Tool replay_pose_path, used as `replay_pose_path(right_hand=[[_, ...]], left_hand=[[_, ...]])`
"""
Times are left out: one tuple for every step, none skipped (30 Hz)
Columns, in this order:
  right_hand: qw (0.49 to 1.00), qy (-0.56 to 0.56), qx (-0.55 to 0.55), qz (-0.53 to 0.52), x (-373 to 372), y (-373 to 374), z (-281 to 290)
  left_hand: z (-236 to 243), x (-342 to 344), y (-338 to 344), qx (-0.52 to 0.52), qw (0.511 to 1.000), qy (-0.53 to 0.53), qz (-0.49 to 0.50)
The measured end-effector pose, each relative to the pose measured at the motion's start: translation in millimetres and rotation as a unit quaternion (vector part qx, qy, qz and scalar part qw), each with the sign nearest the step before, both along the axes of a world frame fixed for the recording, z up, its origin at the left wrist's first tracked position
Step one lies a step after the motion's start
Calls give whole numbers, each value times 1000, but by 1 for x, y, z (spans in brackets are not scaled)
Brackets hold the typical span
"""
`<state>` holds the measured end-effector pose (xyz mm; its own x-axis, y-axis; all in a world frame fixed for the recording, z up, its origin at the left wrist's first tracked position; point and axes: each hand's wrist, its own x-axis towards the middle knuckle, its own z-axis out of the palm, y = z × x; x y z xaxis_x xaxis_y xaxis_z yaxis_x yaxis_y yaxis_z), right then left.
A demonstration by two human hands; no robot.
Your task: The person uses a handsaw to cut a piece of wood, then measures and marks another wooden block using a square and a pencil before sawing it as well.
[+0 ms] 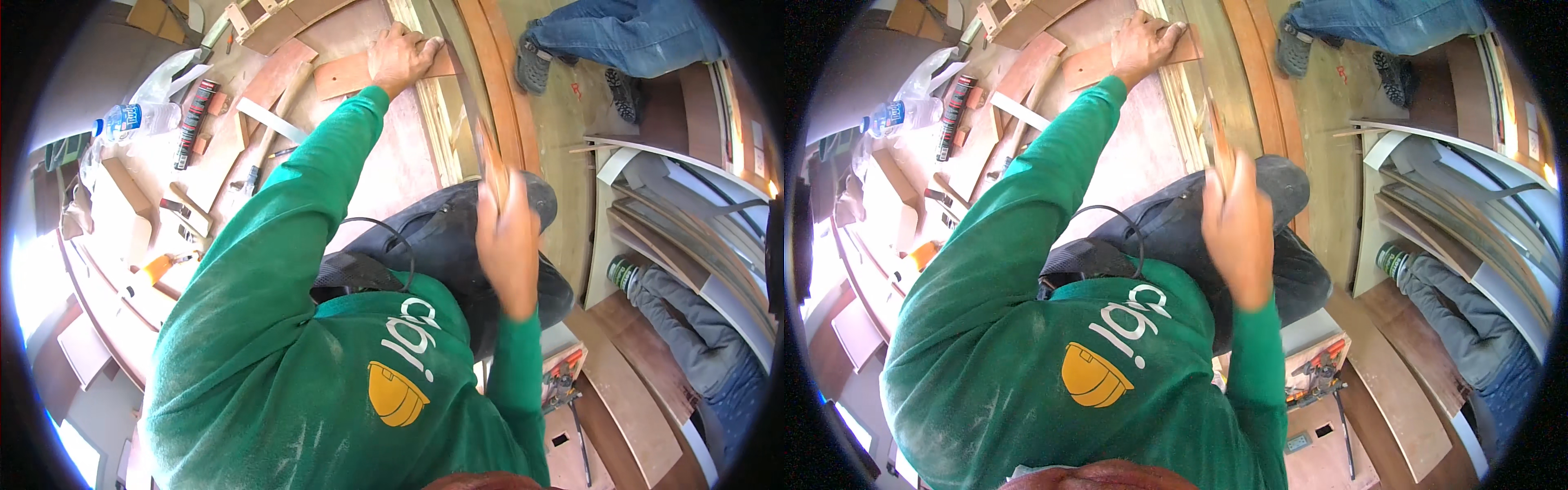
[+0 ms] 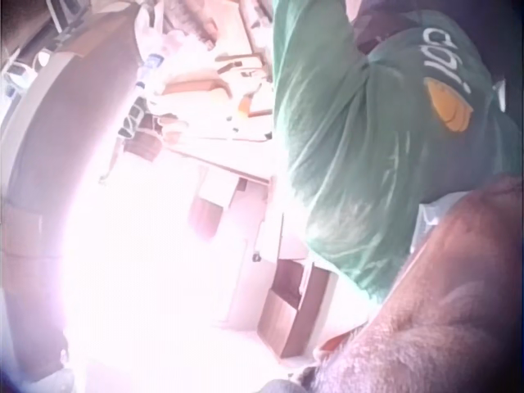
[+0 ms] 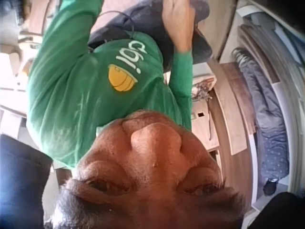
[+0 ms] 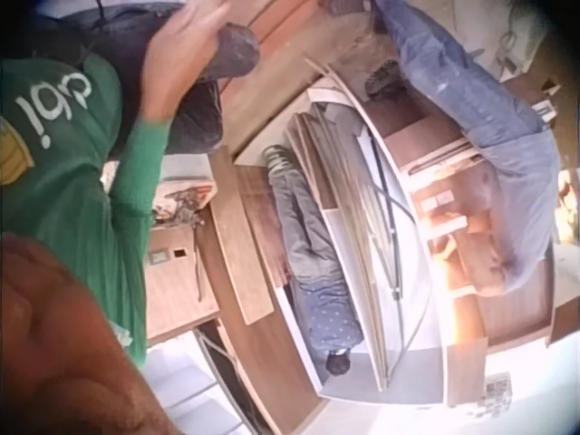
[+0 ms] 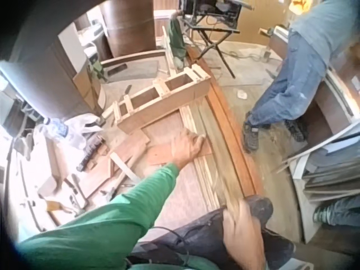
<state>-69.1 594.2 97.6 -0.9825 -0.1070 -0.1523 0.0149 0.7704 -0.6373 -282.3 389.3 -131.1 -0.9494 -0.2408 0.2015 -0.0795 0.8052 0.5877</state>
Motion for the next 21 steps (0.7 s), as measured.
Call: replay_pose_path(right_hand=[[1000, -6, -3, -8, 27, 5, 18], [1000, -23, 11, -10, 53, 15, 35], [999, -39, 25, -11, 76, 25, 51], [999, -35, 31, -7, 89, 27, 70], [1000, -22, 21, -3, 86, 30, 65], [1000, -7, 12, -3, 81, 32, 59], [999, -27, 12, -13, 61, 23, 48], [999, -47, 12, -23, 32, 13, 32], [999, -34, 9, -3, 2, 7, 10], [1000, -18, 8, 7, -18, 3, -6], [1000, -1, 4, 3, -30, 1, -16], [1000, 12, 1, 1, -37, 0, -24], [1000, 25, -2, 3, -41, -1, -27], [1000, 0, -8, -5, -35, -3, -21], [1000, -24, -13, -15, -18, -3, -5], [998, -53, -15, -26, 3, 0, 13], [997, -67, -7, -35, 27, 6, 34], [996, -79, -2, -41, 53, 14, 51], [998, -53, 8, -20, 78, 25, 64], [999, -28, 16, -4, 92, 33, 71], [1000, -21, 21, -4, 93, 33, 73]], left_hand=[[3, 1, 1, 9, 1000, -10, -1], [4, 2, 0, 16, 1000, -20, -1], [3, 1, -1, 22, 1000, -4, -3], [1, 1, -2, 27, 1000, 10, -8], [-2, 3, -3, 31, 999, 25, -11], [-3, 4, -2, 29, 999, 18, -12], [-3, 3, -1, 27, 999, 16, -12], [-2, 2, 0, 25, 1000, 14, -11], [-2, 3, -1, 24, 1000, 6, -13], [3, 2, 4, 26, 999, 1, -25], [7, 0, 5, 23, 999, -2, -34], [7, 0, 7, 15, 999, 1, -35], [5, 1, 7, 7, 999, 3, -31], [3, 1, 3, -1, 1000, 3, -21], [2, -1, -1, 0, 1000, 2, -12], [0, 0, -2, 5, 1000, -3, -5], [-1, 0, -1, 12, 1000, -9, -1], [-5, -2, -2, 19, 1000, 12, -4], [-10, -3, -4, 27, 999, 32, -6], [-12, -1, -4, 34, 998, 50, -13], [-14, 1, -4, 27, 999, 42, -9]])
